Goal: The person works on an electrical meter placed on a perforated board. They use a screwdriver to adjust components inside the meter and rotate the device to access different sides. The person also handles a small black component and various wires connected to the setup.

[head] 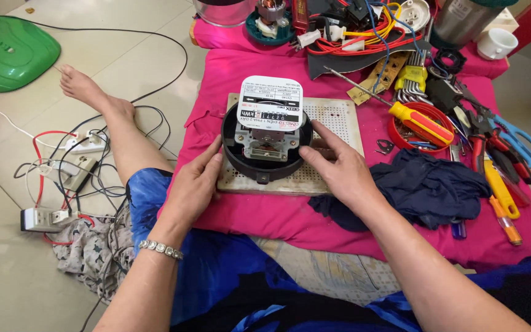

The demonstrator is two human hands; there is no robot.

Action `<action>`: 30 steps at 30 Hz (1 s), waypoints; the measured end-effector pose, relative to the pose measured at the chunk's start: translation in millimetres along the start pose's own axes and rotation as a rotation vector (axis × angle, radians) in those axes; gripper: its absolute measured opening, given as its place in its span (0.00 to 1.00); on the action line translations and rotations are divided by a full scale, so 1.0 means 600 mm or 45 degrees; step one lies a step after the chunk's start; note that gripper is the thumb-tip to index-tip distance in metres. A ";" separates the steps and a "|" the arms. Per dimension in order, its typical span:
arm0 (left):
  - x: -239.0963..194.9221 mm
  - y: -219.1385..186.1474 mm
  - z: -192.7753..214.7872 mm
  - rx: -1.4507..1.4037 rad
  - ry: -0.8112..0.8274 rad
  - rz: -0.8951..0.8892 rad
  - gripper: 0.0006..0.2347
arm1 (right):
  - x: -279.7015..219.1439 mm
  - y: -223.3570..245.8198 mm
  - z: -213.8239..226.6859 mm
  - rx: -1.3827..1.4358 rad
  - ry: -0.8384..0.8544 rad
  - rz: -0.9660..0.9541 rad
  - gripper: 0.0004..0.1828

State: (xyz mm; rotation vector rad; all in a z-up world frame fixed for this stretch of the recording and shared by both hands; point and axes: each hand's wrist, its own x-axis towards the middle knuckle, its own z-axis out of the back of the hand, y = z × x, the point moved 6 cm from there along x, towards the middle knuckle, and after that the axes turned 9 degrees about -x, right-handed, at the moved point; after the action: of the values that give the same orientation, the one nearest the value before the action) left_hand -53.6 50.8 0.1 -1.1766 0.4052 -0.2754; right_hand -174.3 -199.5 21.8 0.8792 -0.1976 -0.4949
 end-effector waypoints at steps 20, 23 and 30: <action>-0.001 0.001 -0.002 -0.011 0.029 0.007 0.19 | -0.001 0.003 -0.004 0.032 -0.007 -0.054 0.38; 0.000 0.002 -0.001 -0.031 0.014 0.013 0.19 | -0.001 0.005 -0.004 0.047 -0.007 -0.063 0.37; 0.003 0.009 0.000 -0.038 0.016 -0.031 0.19 | -0.003 0.006 -0.002 0.081 -0.001 -0.065 0.37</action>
State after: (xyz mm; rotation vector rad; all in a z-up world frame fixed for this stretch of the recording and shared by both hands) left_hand -52.4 51.8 -5.1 -1.2103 0.4072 -0.2984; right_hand -174.7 -196.0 23.9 0.9478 -0.1929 -0.5392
